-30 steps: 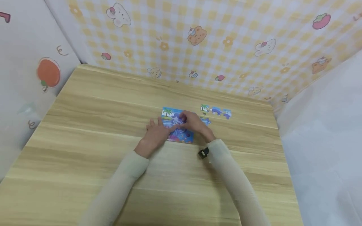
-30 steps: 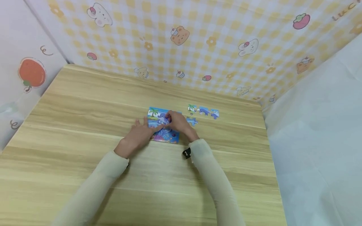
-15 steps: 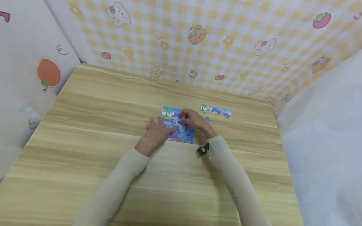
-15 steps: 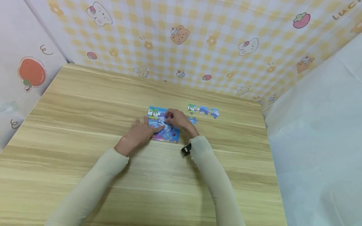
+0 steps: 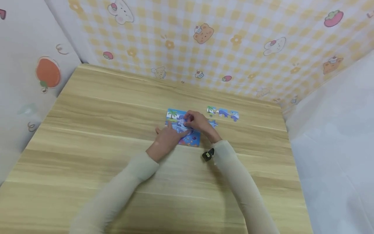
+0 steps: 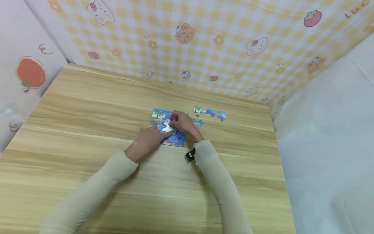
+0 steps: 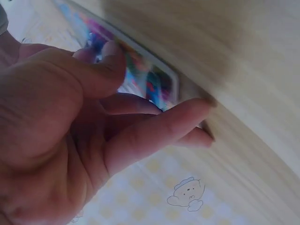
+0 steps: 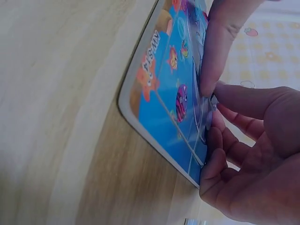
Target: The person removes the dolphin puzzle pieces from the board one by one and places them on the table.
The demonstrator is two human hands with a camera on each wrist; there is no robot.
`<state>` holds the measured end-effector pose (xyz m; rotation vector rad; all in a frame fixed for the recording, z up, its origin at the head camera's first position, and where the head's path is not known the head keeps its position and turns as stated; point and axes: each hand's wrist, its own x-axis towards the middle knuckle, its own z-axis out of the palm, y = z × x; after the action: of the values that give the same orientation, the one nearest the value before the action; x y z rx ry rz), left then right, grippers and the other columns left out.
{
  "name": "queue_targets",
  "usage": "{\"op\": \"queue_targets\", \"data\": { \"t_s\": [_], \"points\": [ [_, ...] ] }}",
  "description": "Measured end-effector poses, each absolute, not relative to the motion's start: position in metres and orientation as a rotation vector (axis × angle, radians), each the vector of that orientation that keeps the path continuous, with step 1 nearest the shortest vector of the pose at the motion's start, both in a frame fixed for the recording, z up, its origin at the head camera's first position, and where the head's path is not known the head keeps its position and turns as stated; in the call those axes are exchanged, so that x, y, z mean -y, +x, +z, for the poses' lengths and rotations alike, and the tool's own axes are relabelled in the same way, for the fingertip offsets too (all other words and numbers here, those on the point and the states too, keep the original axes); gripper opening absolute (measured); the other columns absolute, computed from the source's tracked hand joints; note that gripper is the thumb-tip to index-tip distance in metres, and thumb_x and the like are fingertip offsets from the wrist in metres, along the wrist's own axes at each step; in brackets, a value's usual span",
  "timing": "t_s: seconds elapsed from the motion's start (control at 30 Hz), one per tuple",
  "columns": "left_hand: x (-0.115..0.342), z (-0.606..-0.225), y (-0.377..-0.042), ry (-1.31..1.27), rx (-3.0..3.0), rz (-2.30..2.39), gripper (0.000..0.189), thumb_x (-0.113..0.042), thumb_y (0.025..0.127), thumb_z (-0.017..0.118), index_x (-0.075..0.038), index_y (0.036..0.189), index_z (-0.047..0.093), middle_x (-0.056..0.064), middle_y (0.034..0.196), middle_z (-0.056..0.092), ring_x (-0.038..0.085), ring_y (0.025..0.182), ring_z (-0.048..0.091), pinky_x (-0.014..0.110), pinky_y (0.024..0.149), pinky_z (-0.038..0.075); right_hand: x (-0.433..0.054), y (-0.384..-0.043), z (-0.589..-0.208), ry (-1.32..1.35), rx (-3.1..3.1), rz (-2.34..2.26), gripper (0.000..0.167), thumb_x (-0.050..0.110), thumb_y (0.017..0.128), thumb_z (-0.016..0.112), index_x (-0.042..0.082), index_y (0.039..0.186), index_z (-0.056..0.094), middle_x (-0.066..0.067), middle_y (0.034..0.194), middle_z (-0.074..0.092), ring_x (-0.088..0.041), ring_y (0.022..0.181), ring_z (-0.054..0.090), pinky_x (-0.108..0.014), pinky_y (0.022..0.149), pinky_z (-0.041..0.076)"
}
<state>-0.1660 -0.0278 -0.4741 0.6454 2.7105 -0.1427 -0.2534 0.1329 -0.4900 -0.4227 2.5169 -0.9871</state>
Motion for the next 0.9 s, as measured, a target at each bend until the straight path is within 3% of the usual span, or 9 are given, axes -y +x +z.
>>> {"op": "queue_targets", "data": {
  "t_s": [0.3,0.47,0.7,0.9],
  "points": [
    [0.023,-0.470,-0.166,0.575,-2.671,-0.105,0.067,-0.005,0.106,0.040,-0.048,0.154,0.023,0.031,0.142,0.049,0.052,0.141,0.030,0.071,0.090,0.046,-0.132,-0.255,-0.491,-0.387,-2.459,-1.076,0.014,0.009,0.091,0.071,0.006,0.104,0.065,-0.004,0.086,0.061,-0.015,0.074,0.055,-0.023,0.065,0.045],
    [0.024,-0.470,-0.167,0.589,-2.653,-0.102,0.066,-0.006,0.106,0.041,-0.047,0.155,0.023,0.028,0.142,0.052,0.050,0.144,0.027,0.069,0.090,0.046,-0.135,-0.257,-0.491,-0.345,-2.369,-1.174,0.017,0.006,0.092,0.068,0.003,0.109,0.064,-0.003,0.081,0.059,-0.015,0.071,0.054,-0.023,0.064,0.044],
    [0.025,-0.473,-0.169,0.587,-2.639,-0.071,0.066,-0.007,0.105,0.045,-0.045,0.155,0.024,0.022,0.139,0.057,0.052,0.144,0.024,0.070,0.091,0.045,-0.139,-0.260,-0.486,-0.199,-2.234,-1.279,0.011,0.010,0.099,0.059,0.003,0.104,0.065,0.000,0.085,0.056,-0.017,0.087,0.051,-0.027,0.079,0.042],
    [0.027,-0.473,-0.170,0.609,-2.647,-0.063,0.064,-0.006,0.105,0.044,-0.043,0.154,0.028,0.024,0.136,0.058,0.053,0.141,0.030,0.069,0.089,0.048,-0.151,-0.265,-0.477,-0.100,-2.178,-1.371,0.017,0.012,0.100,0.059,0.004,0.113,0.065,-0.004,0.087,0.066,-0.017,0.079,0.063,-0.029,0.079,0.054]
  ]
}}
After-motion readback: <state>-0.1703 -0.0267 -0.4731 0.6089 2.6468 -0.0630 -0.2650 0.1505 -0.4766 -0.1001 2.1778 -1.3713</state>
